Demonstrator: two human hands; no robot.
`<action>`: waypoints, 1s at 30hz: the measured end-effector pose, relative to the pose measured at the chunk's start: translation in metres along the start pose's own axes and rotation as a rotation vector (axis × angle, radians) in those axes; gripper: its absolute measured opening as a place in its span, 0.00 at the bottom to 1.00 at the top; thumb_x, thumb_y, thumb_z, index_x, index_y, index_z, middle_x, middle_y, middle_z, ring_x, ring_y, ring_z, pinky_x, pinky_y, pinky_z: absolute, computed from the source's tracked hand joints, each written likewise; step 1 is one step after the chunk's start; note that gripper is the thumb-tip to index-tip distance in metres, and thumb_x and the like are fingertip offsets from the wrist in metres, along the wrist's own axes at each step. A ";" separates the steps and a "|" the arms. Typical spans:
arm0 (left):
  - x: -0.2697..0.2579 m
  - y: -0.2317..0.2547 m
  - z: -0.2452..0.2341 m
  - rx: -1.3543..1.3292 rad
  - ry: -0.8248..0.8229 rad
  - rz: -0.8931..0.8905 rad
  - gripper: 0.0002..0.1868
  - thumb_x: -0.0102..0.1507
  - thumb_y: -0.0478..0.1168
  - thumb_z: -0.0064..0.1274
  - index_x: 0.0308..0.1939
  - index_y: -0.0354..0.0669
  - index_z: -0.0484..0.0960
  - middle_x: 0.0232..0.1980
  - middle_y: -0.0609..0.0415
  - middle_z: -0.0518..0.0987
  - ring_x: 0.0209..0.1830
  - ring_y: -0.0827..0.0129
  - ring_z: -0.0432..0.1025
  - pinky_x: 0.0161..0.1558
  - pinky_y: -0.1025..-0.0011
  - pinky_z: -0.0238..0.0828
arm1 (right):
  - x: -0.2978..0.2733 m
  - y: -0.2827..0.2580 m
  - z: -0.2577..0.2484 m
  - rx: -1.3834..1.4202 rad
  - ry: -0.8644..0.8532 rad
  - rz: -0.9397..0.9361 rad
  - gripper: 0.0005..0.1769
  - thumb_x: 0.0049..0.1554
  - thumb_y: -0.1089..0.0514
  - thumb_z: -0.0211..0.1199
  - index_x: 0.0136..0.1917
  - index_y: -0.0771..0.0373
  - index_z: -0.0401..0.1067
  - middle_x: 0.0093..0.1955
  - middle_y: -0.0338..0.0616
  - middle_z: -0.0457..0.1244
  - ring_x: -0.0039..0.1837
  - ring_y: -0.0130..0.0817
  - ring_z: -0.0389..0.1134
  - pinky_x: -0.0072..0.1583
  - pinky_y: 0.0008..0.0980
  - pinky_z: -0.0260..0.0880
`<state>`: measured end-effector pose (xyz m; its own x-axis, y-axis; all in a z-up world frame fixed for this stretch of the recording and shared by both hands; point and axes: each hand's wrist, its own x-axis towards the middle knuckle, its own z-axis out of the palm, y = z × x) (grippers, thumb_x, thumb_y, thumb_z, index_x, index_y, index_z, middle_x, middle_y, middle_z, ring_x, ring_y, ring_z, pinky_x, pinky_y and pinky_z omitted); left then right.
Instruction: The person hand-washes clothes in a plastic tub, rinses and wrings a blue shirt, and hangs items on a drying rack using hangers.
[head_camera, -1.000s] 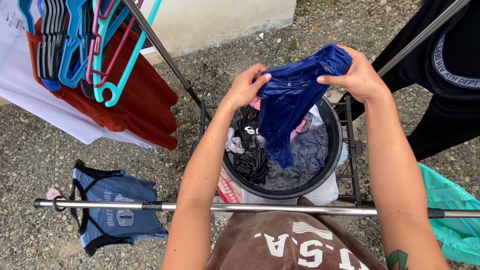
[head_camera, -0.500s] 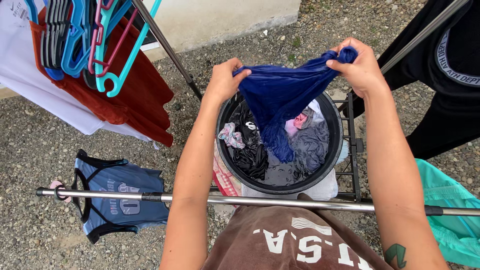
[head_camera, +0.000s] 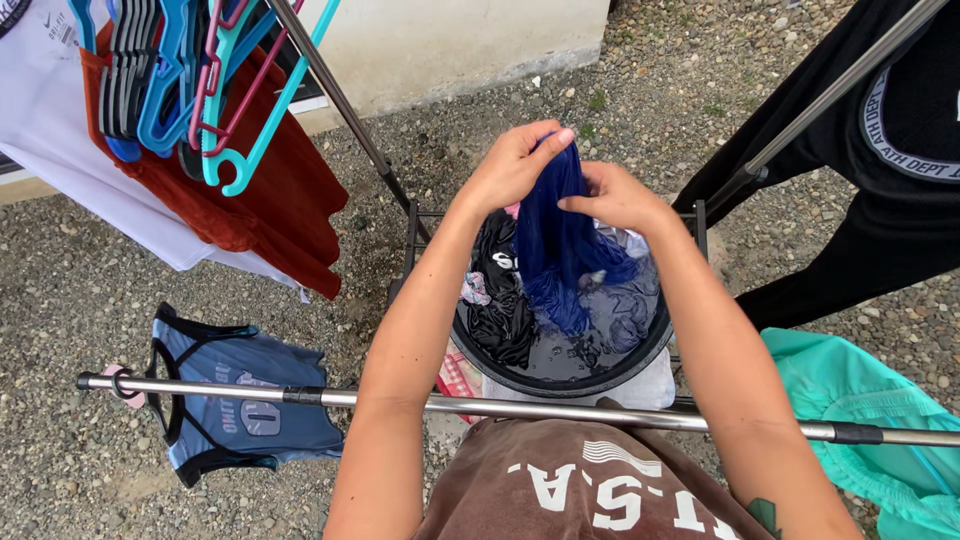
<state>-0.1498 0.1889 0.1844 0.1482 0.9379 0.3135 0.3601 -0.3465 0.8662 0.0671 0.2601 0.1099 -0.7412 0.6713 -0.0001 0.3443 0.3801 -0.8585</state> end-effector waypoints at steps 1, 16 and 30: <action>0.001 0.004 -0.002 -0.022 0.008 -0.040 0.21 0.71 0.54 0.46 0.38 0.39 0.76 0.28 0.61 0.70 0.30 0.78 0.63 0.34 0.71 0.67 | 0.005 0.013 0.009 0.242 -0.040 -0.005 0.27 0.53 0.48 0.69 0.61 0.67 0.75 0.54 0.42 0.72 0.57 0.30 0.71 0.61 0.32 0.70; 0.001 -0.010 -0.044 -0.383 0.339 0.088 0.18 0.75 0.50 0.47 0.38 0.41 0.76 0.34 0.70 0.66 0.35 0.84 0.58 0.38 0.78 0.58 | -0.075 0.206 0.113 -0.163 0.115 0.432 0.19 0.51 0.57 0.65 0.57 0.59 0.79 0.47 0.53 0.73 0.51 0.42 0.74 0.56 0.40 0.71; -0.046 -0.051 -0.117 0.177 0.317 -0.278 0.29 0.75 0.52 0.53 0.26 0.34 0.72 0.24 0.62 0.65 0.26 0.79 0.56 0.29 0.70 0.56 | -0.123 0.183 -0.044 0.903 0.452 0.405 0.16 0.59 0.54 0.56 0.55 0.63 0.77 0.51 0.41 0.72 0.53 0.33 0.72 0.57 0.34 0.71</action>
<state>-0.2832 0.1650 0.1711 -0.2557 0.9445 0.2063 0.5023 -0.0526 0.8631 0.2467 0.2754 -0.0243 -0.3238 0.8839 -0.3374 -0.1721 -0.4057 -0.8977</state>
